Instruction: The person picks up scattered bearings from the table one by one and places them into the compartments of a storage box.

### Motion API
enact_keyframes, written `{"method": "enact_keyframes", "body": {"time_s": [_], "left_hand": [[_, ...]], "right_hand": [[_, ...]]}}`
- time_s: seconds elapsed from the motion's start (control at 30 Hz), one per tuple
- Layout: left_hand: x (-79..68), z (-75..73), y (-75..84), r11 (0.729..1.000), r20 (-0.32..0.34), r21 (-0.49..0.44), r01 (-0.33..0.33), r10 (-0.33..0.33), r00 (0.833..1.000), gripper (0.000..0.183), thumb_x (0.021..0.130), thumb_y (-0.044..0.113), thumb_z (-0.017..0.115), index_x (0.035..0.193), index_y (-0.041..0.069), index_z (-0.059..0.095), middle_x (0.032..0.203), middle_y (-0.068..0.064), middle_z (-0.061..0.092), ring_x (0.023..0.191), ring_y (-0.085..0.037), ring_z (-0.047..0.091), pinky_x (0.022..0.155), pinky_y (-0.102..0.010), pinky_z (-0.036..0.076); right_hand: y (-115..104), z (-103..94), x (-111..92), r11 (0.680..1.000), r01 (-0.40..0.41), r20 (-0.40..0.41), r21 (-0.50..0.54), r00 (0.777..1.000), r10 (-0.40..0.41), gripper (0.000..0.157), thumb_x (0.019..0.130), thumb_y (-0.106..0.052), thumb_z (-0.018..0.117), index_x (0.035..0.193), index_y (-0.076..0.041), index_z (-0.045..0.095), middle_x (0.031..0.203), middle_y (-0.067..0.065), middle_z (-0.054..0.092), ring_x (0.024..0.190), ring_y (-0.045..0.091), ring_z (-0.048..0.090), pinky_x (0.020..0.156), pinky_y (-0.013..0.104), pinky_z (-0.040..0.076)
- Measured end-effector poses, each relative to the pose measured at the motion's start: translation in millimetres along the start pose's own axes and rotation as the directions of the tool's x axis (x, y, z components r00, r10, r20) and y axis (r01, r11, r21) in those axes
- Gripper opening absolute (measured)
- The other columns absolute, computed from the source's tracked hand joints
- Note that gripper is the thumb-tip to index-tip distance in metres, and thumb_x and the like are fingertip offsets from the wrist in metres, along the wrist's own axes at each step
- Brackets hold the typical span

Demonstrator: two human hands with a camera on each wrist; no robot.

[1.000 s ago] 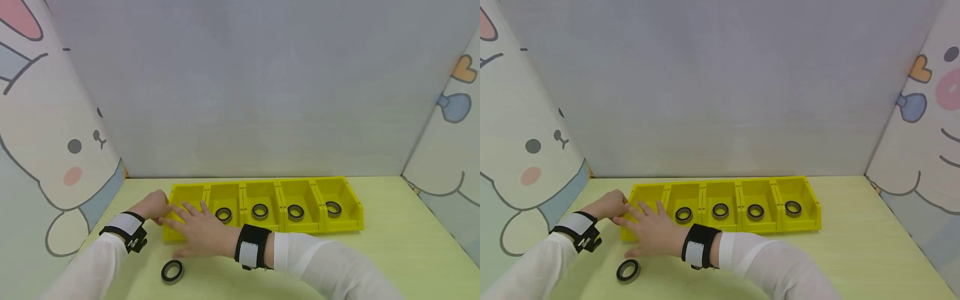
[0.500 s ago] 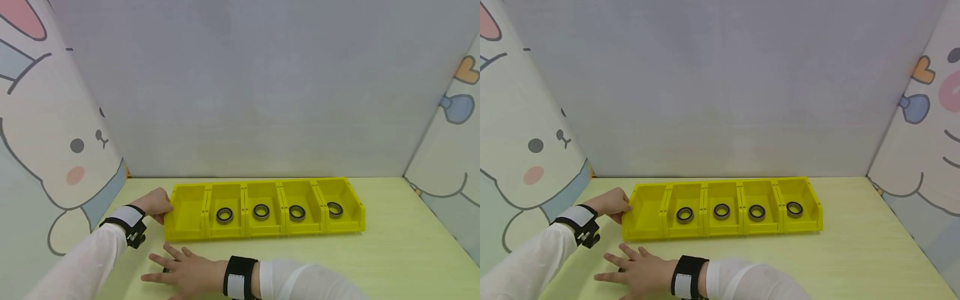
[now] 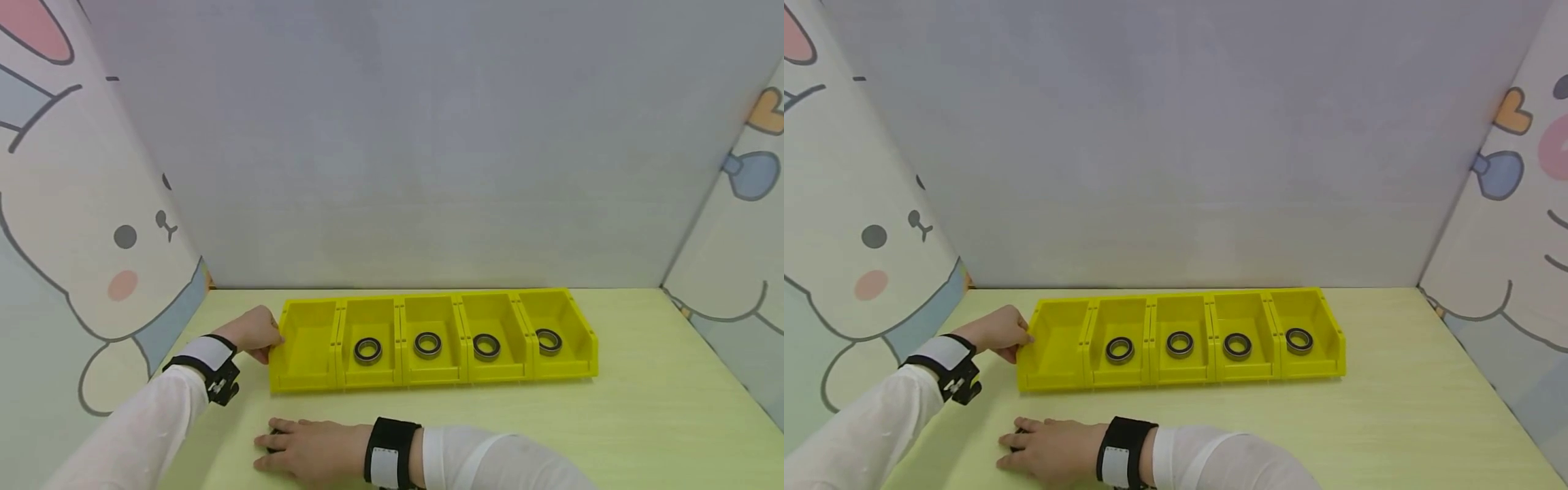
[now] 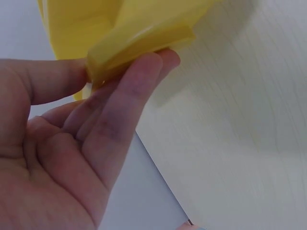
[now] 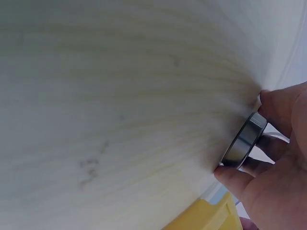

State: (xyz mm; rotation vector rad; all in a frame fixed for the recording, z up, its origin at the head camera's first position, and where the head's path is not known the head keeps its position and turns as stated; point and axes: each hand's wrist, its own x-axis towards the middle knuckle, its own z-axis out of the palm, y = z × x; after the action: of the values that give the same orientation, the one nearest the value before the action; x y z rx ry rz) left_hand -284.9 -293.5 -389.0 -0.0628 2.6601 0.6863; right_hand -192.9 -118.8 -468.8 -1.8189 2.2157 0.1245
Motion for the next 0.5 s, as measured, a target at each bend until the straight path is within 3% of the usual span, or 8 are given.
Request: {"method": "enact_keyframes", "body": {"time_s": [0.1, 0.27, 0.5], "left_hand": [[0.7, -0.1, -0.5, 1.000, -0.004, -0.002, -0.001, 0.001, 1.000, 0.018, 0.089, 0.008, 0.057, 0.081, -0.006, 0.065, 0.071, -0.008, 0.065, 0.052, -0.015, 0.063, 0.058, -0.030, 0.055], [1.1, 0.7, -0.7, 1.000, -0.006, -0.016, -0.001, 0.000, 1.000, 0.017, 0.089, 0.006, 0.057, 0.081, -0.008, 0.064, 0.070, -0.009, 0.064, 0.052, -0.015, 0.063, 0.057, -0.029, 0.055], [-0.2, -0.1, 0.5, 1.000, 0.000, -0.017, -0.011, 0.011, 1.000, 0.017, 0.089, 0.006, 0.057, 0.082, -0.007, 0.065, 0.071, -0.008, 0.064, 0.052, -0.015, 0.063, 0.057, -0.029, 0.055]], "right_hand": [[2.6, 0.5, 3.2, 0.999, 0.016, -0.043, -0.031, 0.999, -0.018, 0.046, 0.099, -0.036, 0.044, 0.144, -0.032, 0.036, 0.152, -0.011, 0.026, 0.140, 0.007, 0.020, 0.110, 0.017, 0.020], [4.5, -2.1, 6.6, 0.993, 0.046, -0.103, -0.111, 0.993, -0.058, 0.039, 0.100, -0.019, 0.045, 0.138, -0.027, 0.047, 0.143, -0.009, 0.041, 0.128, 0.004, 0.037, 0.105, 0.012, 0.026], [4.5, -5.4, 7.0, 0.984, 0.040, -0.118, -0.175, 0.991, -0.061, 0.037, 0.099, -0.022, 0.047, 0.136, -0.027, 0.049, 0.138, -0.010, 0.046, 0.123, 0.004, 0.042, 0.101, 0.012, 0.031]]}}
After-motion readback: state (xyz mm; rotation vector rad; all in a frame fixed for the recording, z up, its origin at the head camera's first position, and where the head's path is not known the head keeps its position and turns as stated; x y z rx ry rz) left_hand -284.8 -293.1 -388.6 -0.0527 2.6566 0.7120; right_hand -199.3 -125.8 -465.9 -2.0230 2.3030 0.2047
